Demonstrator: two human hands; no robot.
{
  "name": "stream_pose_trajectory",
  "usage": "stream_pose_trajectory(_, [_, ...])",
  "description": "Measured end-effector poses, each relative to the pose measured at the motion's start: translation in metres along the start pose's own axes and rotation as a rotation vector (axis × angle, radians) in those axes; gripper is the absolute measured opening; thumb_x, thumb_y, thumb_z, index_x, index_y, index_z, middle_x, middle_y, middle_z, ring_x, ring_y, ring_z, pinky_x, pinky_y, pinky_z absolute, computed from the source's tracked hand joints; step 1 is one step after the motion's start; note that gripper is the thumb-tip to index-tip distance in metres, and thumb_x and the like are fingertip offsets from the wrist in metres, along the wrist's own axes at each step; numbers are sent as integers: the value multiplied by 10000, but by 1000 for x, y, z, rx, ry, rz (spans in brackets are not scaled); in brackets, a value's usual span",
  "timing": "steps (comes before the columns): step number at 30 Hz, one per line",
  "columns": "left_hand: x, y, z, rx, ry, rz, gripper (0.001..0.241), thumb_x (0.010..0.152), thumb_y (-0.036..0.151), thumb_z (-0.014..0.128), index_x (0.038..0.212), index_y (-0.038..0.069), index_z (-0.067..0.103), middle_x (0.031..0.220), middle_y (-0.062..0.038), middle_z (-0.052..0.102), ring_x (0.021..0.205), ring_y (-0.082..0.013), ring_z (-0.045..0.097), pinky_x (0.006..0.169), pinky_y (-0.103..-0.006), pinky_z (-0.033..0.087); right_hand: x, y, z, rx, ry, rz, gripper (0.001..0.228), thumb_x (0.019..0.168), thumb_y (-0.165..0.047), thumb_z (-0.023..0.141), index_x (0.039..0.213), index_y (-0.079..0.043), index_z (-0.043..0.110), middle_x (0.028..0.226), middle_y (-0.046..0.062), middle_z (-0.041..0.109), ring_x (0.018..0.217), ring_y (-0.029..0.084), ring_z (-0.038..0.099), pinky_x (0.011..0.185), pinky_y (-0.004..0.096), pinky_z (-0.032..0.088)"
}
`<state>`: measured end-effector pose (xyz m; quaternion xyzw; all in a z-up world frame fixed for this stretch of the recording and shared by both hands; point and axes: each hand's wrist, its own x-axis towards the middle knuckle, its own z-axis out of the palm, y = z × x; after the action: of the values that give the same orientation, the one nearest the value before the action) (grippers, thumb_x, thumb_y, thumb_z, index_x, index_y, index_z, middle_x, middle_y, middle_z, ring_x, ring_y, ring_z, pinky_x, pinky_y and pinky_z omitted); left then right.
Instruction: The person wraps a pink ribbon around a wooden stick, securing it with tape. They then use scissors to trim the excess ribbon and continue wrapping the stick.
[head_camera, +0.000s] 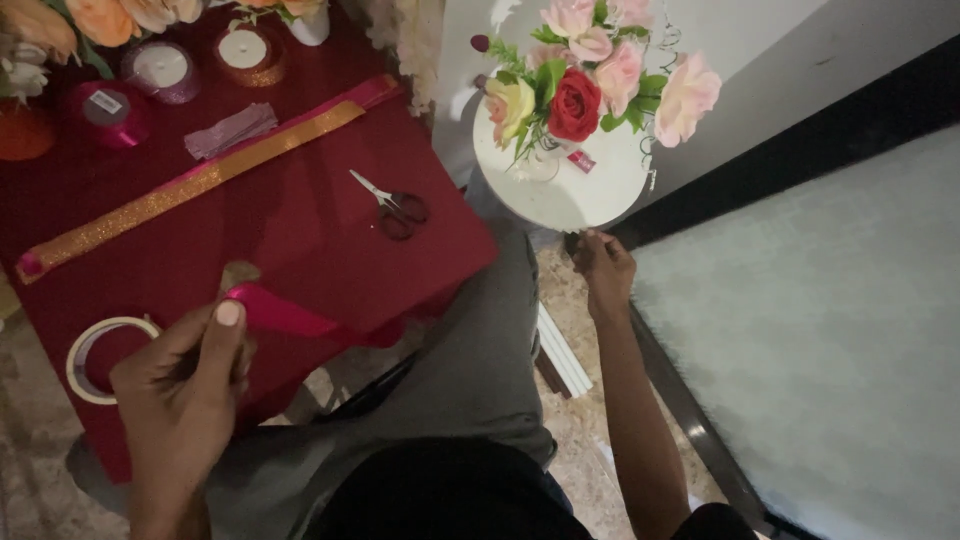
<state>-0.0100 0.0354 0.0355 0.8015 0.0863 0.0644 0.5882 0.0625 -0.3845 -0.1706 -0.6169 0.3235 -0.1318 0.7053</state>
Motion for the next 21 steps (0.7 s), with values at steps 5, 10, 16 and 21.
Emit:
stream_pose_trajectory(5, [0, 2, 0, -15, -12, -18, 468, 1131, 241, 555, 700, 57, 536, 578, 5, 390, 541, -83, 383, 503, -239, 338, -8, -14, 9, -16, 48, 52, 170, 972, -220, 724, 874, -97, 659, 743, 30, 622, 621, 122, 552, 572, 285, 445])
stream_pose_trajectory(10, [1, 1, 0, 16, -33, 26, 517, 1129, 242, 530, 649, 54, 495, 558, 3, 393, 516, -83, 375, 490, -247, 312, -12, -11, 6, -86, 24, 31, 135, 1001, -257, 688, 977, -126, 711, 812, 3, 634, 703, 119, 566, 648, 291, 473])
stream_pose_trajectory(16, [1, 6, 3, -22, -9, -65, 258, 1103, 213, 546, 1108, 38, 736, 609, 16, 347, 553, -75, 336, 499, -235, 300, -6, -9, 9, -29, 29, 65, 115, 996, -202, 687, 1030, -92, 688, 808, 5, 619, 677, 122, 541, 617, 286, 438])
stream_pose_trajectory(21, [0, 4, 3, 0, -34, -8, 490, 1125, 236, 542, 668, 72, 476, 577, 22, 354, 533, -70, 337, 506, -245, 284, 1, -3, 7, 35, 43, 47, 77, 963, -137, 709, 929, -76, 676, 737, 22, 590, 635, 136, 530, 571, 293, 431])
